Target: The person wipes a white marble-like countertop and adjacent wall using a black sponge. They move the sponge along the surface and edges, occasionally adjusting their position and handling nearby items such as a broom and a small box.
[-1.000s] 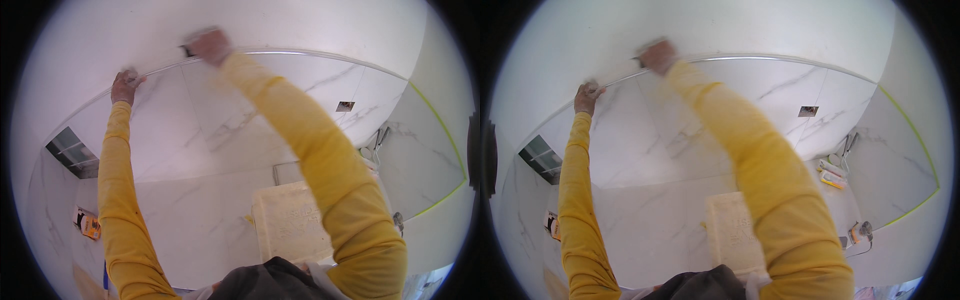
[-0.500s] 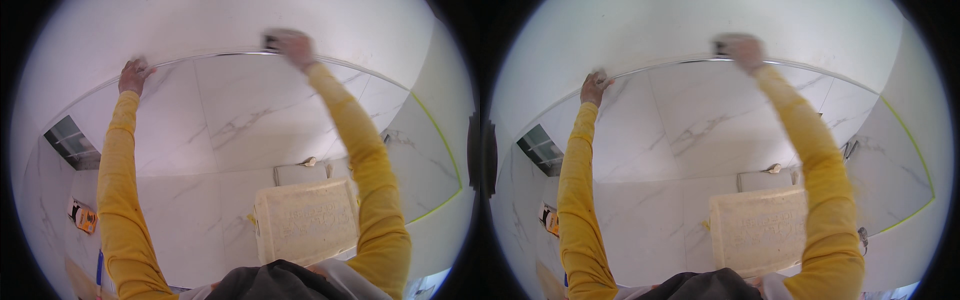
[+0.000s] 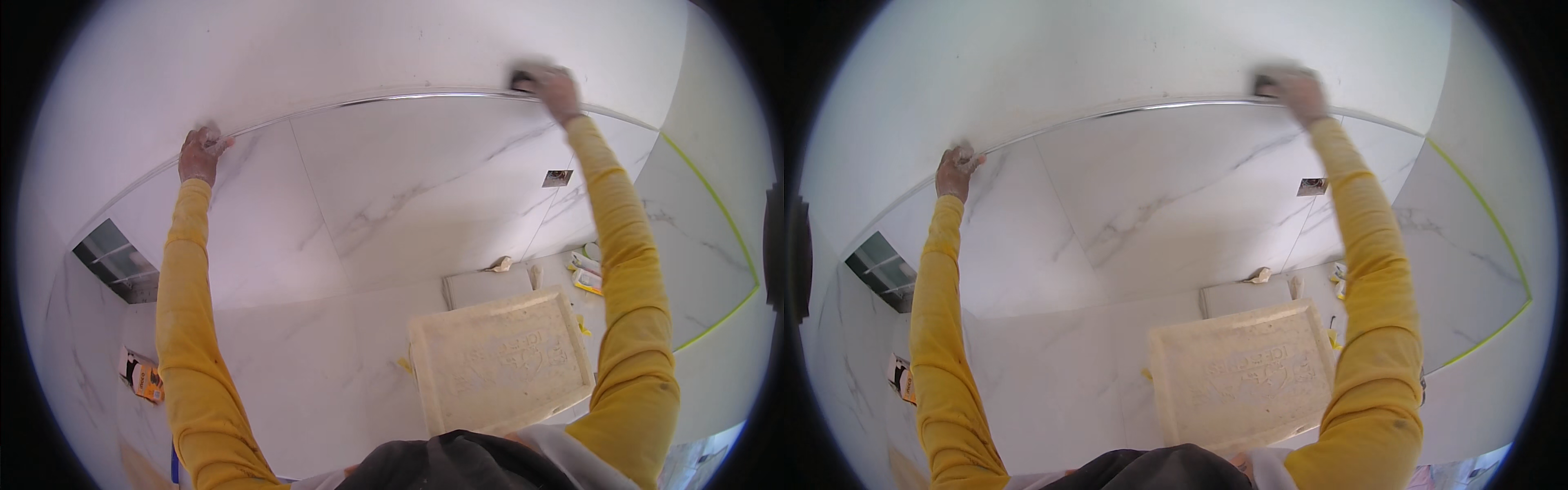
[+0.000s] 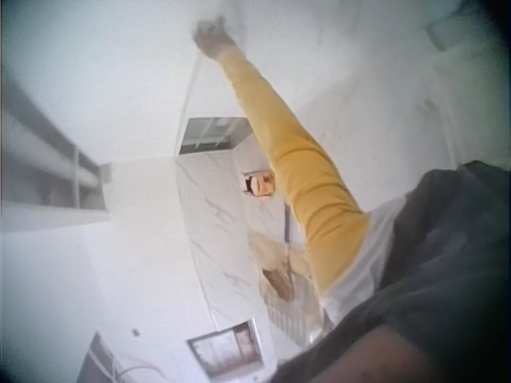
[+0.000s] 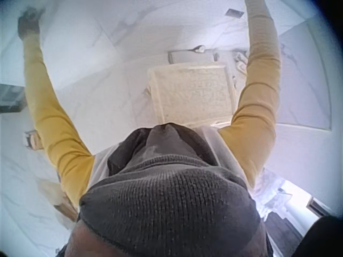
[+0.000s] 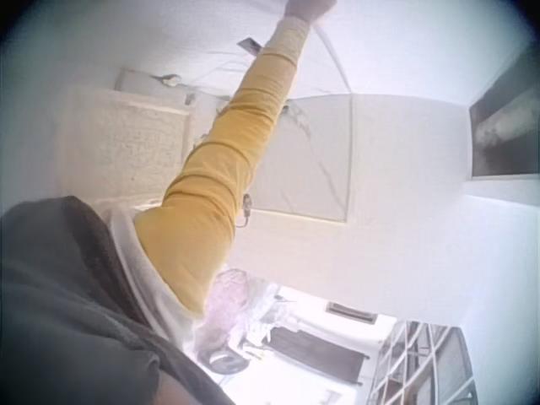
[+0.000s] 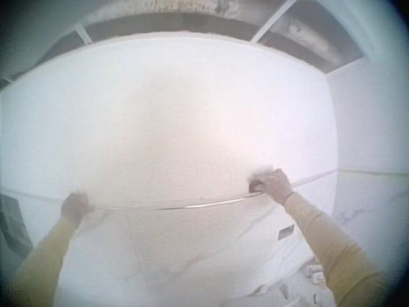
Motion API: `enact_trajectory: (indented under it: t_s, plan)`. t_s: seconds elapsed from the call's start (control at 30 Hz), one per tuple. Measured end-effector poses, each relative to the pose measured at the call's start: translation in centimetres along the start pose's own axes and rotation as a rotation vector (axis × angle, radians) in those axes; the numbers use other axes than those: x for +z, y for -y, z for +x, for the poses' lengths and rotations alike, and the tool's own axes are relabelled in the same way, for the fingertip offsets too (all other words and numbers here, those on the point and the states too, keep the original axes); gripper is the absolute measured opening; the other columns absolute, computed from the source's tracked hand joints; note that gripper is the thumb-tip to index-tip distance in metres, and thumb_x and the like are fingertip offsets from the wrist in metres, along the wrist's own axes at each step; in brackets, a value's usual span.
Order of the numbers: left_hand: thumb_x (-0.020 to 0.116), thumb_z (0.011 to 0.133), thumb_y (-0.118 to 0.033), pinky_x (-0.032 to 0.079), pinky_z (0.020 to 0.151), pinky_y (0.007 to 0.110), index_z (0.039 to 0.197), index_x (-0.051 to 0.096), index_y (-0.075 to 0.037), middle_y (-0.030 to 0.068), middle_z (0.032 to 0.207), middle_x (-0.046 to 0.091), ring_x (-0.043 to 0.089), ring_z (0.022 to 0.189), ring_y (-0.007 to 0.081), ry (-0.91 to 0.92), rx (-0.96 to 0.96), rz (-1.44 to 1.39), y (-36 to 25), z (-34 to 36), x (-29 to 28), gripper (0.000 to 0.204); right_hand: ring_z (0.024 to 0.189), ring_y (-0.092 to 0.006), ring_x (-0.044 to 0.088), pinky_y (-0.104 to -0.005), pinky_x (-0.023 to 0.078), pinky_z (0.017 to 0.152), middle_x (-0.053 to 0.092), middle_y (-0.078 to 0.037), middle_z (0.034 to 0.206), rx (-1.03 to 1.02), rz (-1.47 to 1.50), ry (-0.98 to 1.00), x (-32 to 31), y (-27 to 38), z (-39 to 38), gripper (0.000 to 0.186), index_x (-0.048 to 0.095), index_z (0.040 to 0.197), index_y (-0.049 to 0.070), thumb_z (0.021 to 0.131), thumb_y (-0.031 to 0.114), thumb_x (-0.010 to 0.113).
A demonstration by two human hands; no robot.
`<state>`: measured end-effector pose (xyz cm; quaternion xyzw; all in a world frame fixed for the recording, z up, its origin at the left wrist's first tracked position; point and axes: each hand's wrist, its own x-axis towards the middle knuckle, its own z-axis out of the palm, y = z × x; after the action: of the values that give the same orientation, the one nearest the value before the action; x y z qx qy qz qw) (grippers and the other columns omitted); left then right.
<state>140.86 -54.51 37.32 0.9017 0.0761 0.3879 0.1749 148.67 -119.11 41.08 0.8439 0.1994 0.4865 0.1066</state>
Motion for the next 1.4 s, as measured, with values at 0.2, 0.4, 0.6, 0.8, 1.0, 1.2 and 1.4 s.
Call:
enact_trajectory:
  t_s: [0.2, 0.4, 0.6, 0.8, 1.0, 1.2, 1.4]
  plan:
    - [0.079, 0.084, -0.037, 0.05, 0.094, 0.037, 0.116, 0.064, 0.0, 0.0111, 0.115, 0.062, 0.063, 0.106, 0.0271, -0.117, 0.128, 0.061, 0.1, -0.6, 0.4, 0.051, 0.096, -0.0258, 0.069, -0.0374, 0.054, 0.087, 0.073, -0.003, 0.11, 0.135, 0.421, -0.009, 0.5, 0.5, -0.5, 0.031, 0.072, 0.114, 0.018, 0.09, 0.035, 0.066]
    - [0.081, 0.082, -0.033, 0.052, 0.092, 0.037, 0.106, 0.065, 0.0, 0.0101, 0.11, 0.063, 0.064, 0.102, 0.0264, -0.017, 0.034, -0.04, -0.9, 0.3, 1.1, 0.044, 0.08, -0.0212, 0.071, -0.0402, 0.054, 0.07, 0.07, -0.001, 0.085, -0.162, 0.257, -0.171, 0.8, 29.6, 13.5, 0.008, 0.068, 0.091, 0.018, 0.087, 0.02, 0.061]
    - [0.085, 0.079, -0.022, 0.053, 0.085, 0.035, 0.105, 0.066, -0.003, 0.008, 0.1, 0.063, 0.066, 0.096, 0.0234, -0.031, 0.082, -0.03, 0.6, 0.9, 1.2, 0.038, 0.09, -0.0228, 0.07, -0.0407, 0.052, 0.078, 0.072, -0.002, 0.095, -0.128, 0.203, 0.035, 0.7, 26.6, 12.8, 0.015, 0.07, 0.098, 0.02, 0.089, 0.022, 0.059]
    - [0.084, 0.08, -0.029, 0.053, 0.085, 0.037, 0.1, 0.067, -0.004, 0.0091, 0.103, 0.064, 0.067, 0.094, 0.0254, -0.145, 0.145, -0.068, 1.2, 0.7, 1.4, 0.035, 0.1, -0.0259, 0.065, -0.041, 0.045, 0.094, 0.073, -0.002, 0.106, 0.118, -0.06, 0.0, -0.1, -1.9, -0.6, 0.04, 0.07, 0.118, 0.022, 0.088, 0.049, 0.066]
    - [0.082, 0.081, -0.032, 0.053, 0.087, 0.038, 0.104, 0.066, -0.003, 0.0112, 0.105, 0.064, 0.067, 0.097, 0.0271, -0.038, 0.1, 0.029, 0.6, 0.3, 0.2, 0.04, 0.096, -0.0209, 0.069, -0.0375, 0.053, 0.086, 0.074, 0.001, 0.11, -0.029, 0.284, -0.09, 0.2, 4.0, 1.3, 0.034, 0.072, 0.114, 0.022, 0.09, 0.045, 0.065]
    - [0.082, 0.082, -0.03, 0.053, 0.087, 0.037, 0.109, 0.066, -0.003, 0.0112, 0.107, 0.064, 0.067, 0.097, 0.0268, -0.063, 0.097, -0.049, -0.5, 1.1, 1.2, 0.041, 0.082, -0.0221, 0.07, -0.0451, 0.051, 0.08, 0.071, 0.0, 0.083, -0.18, 0.22, -0.296, 0.9, 32.1, 14.8, 0.009, 0.067, 0.089, 0.018, 0.09, 0.022, 0.058]
    - [0.082, 0.082, -0.031, 0.053, 0.086, 0.036, 0.107, 0.067, -0.002, 0.0105, 0.106, 0.064, 0.067, 0.096, 0.0265, -0.11, 0.042, -0.068, 0.9, -0.2, 0.9, 0.042, 0.087, -0.0173, 0.07, -0.0422, 0.05, 0.089, 0.073, 0.0, 0.092, -0.203, -0.037, -0.236, 1.3, 26.1, 11.2, 0.017, 0.069, 0.101, 0.022, 0.093, 0.022, 0.055]
